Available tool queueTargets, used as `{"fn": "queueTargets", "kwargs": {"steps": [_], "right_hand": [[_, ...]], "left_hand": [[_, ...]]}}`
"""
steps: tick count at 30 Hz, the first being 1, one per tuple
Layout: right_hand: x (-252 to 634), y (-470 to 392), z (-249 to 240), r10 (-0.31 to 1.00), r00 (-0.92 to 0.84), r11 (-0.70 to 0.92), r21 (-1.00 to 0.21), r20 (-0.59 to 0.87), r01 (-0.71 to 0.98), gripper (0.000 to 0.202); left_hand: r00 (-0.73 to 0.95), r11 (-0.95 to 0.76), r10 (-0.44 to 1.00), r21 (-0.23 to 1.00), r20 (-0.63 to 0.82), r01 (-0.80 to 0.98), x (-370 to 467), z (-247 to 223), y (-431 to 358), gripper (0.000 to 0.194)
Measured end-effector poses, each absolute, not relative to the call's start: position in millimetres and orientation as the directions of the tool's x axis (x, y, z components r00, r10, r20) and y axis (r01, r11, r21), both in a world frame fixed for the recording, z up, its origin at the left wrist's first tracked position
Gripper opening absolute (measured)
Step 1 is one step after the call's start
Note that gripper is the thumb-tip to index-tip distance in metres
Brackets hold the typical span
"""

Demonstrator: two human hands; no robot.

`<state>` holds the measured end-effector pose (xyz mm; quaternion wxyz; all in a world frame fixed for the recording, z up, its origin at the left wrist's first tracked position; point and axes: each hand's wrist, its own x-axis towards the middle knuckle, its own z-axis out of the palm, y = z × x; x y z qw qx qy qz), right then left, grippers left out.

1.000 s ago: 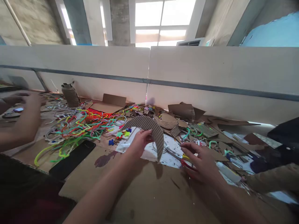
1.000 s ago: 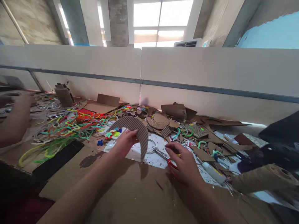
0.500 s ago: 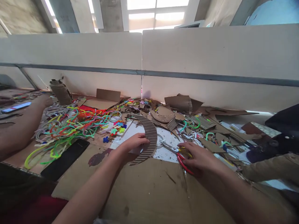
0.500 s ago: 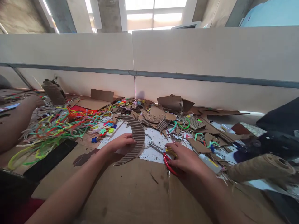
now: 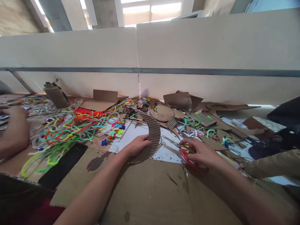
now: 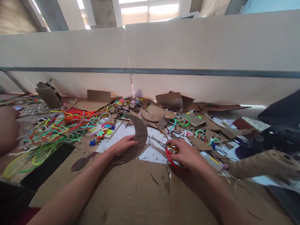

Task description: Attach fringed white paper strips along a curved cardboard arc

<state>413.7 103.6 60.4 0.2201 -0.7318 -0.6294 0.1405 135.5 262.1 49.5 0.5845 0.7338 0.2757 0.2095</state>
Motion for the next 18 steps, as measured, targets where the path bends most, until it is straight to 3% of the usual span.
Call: {"fn": "queueTargets", "kwargs": {"steps": [3, 10, 18], "right_hand": [[417, 106, 67, 0.991, 0.135, -0.111, -0.615, -0.008, 0.781, 0.040], [427, 105, 71, 0.990, 0.133, -0.119, -0.777, -0.045, 0.619, 0.046], [438, 105, 61, 0.994, 0.099, -0.078, -0.880, -0.035, 0.468, 0.050]], "left_hand": [[0.743, -0.141, 0.669, 0.980, -0.008, 0.137, 136, 51, 263, 0.032], [0.604, 0.012, 0.796, 0.999, -0.032, 0.037, 132, 55, 269, 0.022], [0.514, 0.229, 0.853, 0.949, -0.088, -0.217, 126, 61, 277, 0.035]]}}
